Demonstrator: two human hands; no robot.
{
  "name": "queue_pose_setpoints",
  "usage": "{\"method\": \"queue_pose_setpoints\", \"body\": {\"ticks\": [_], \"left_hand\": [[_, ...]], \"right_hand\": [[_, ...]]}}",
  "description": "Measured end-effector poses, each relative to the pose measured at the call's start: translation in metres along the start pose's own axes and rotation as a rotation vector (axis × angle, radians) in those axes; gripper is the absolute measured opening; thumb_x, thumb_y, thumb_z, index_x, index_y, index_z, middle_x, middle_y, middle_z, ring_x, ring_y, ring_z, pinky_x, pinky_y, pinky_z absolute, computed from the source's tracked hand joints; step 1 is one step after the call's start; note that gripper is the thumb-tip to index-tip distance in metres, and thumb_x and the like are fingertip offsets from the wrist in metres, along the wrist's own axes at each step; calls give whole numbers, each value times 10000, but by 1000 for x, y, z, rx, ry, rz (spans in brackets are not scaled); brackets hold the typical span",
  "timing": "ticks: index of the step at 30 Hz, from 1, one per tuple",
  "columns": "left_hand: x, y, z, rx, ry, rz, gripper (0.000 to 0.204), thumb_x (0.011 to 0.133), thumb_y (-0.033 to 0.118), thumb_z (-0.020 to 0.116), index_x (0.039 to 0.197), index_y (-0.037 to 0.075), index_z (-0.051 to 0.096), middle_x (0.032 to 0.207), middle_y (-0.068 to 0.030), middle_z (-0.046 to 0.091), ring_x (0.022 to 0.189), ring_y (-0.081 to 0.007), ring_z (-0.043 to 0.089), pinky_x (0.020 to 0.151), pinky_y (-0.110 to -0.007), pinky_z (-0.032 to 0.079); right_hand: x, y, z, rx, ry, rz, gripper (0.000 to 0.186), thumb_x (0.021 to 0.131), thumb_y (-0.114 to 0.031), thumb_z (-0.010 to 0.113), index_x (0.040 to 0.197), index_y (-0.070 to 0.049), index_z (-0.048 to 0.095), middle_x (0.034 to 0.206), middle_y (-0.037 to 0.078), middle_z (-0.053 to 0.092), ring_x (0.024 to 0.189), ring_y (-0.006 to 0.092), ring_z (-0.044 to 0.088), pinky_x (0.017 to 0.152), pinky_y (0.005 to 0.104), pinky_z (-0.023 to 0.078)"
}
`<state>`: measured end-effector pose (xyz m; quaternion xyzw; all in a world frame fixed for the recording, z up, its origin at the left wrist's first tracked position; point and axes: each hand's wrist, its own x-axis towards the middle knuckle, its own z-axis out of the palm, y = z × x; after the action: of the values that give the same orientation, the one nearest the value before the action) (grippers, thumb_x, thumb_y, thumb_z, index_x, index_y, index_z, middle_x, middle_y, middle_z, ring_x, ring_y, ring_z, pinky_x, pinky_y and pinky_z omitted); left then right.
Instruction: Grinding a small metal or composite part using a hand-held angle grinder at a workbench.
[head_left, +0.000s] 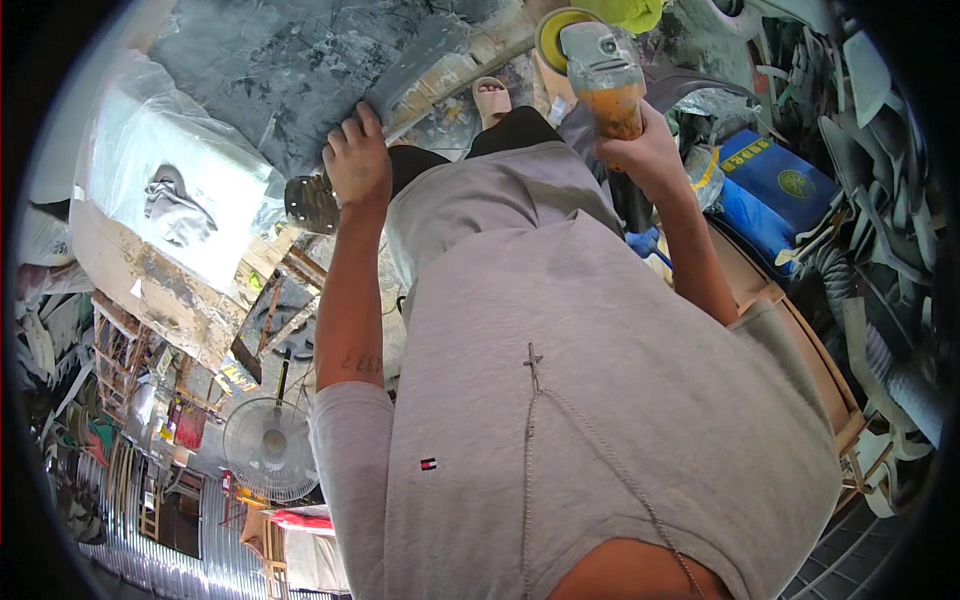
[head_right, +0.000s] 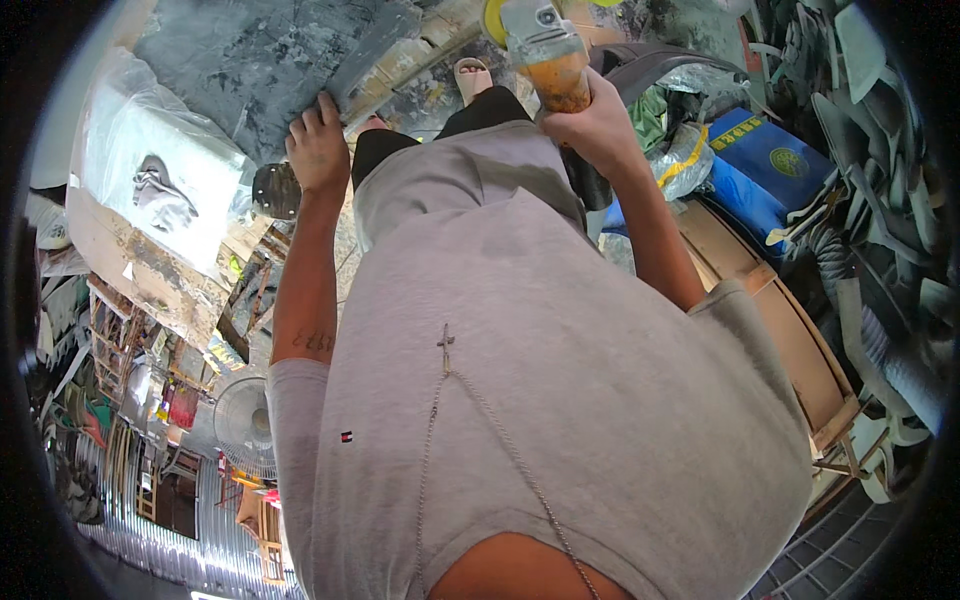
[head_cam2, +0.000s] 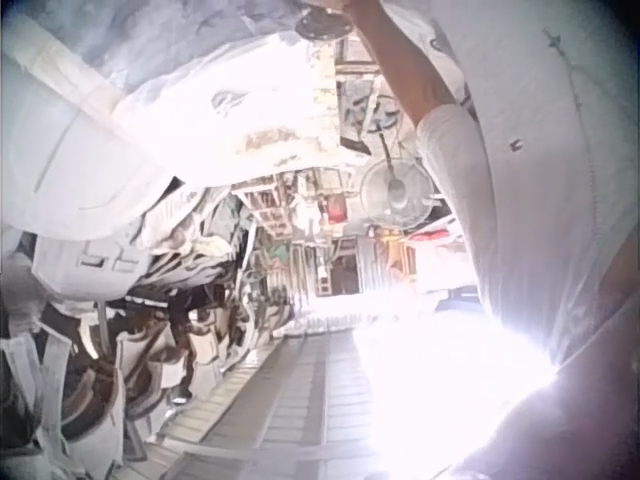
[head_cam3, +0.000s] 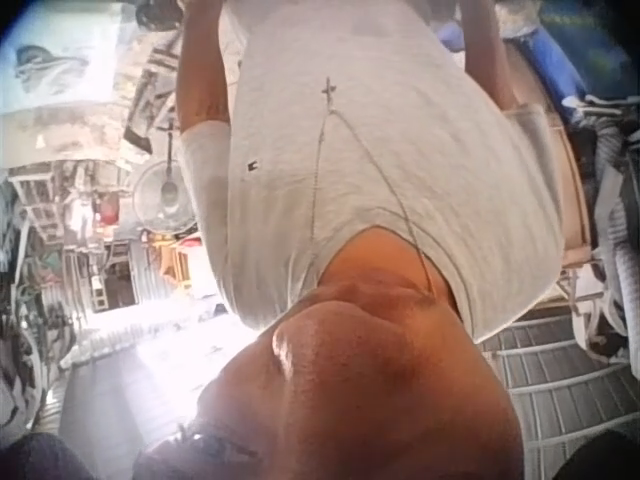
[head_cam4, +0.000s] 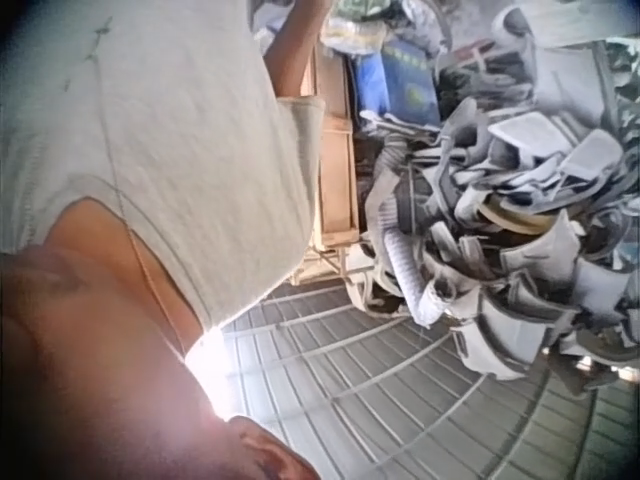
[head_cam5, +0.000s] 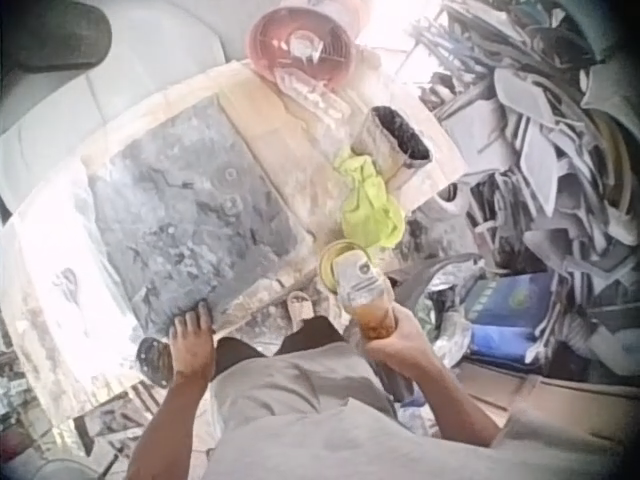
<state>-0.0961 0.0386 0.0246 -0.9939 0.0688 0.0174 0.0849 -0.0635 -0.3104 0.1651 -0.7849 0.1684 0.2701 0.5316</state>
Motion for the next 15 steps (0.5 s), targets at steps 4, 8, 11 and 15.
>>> {"method": "queue_pose_setpoints", "body": {"ticks": [4, 8, 11, 15], "left_hand": [[-1, 6, 1, -9, 12, -71, 846, 633, 492, 823, 1339, 115, 546, 1023, -51, 578, 943, -264, 585, 762, -396, 485], [0, 13, -4, 1, -28, -97, 859, 638, 496, 825, 1354, 120, 538, 1019, -51, 572, 936, -262, 578, 760, -396, 477], [-1, 11, -6, 5, -1, -84, 867, 633, 488, 833, 1357, 116, 536, 1015, -52, 568, 924, -260, 576, 744, -393, 475], [-1, 8, -5, -16, -49, -82, 856, 644, 461, 841, 1360, 109, 533, 1061, -60, 581, 952, -269, 583, 770, -395, 491]], "right_hand": [[-11, 7, 3, -49, -8, 80, 451, 656, -55, 746, 1079, -9, 596, 899, 32, 624, 791, 128, 593, 737, 278, 498], [-19, 6, 6, -93, 0, 134, 464, 652, -58, 753, 1084, -10, 591, 892, 29, 616, 779, 127, 589, 732, 278, 500], [-21, -1, 11, -37, -35, 141, 463, 651, -57, 756, 1081, -12, 590, 885, 25, 609, 752, 123, 582, 717, 275, 499], [-22, -9, 17, -38, -53, 112, 456, 656, -49, 752, 1079, -10, 585, 873, 24, 608, 724, 116, 574, 676, 270, 494]]}}
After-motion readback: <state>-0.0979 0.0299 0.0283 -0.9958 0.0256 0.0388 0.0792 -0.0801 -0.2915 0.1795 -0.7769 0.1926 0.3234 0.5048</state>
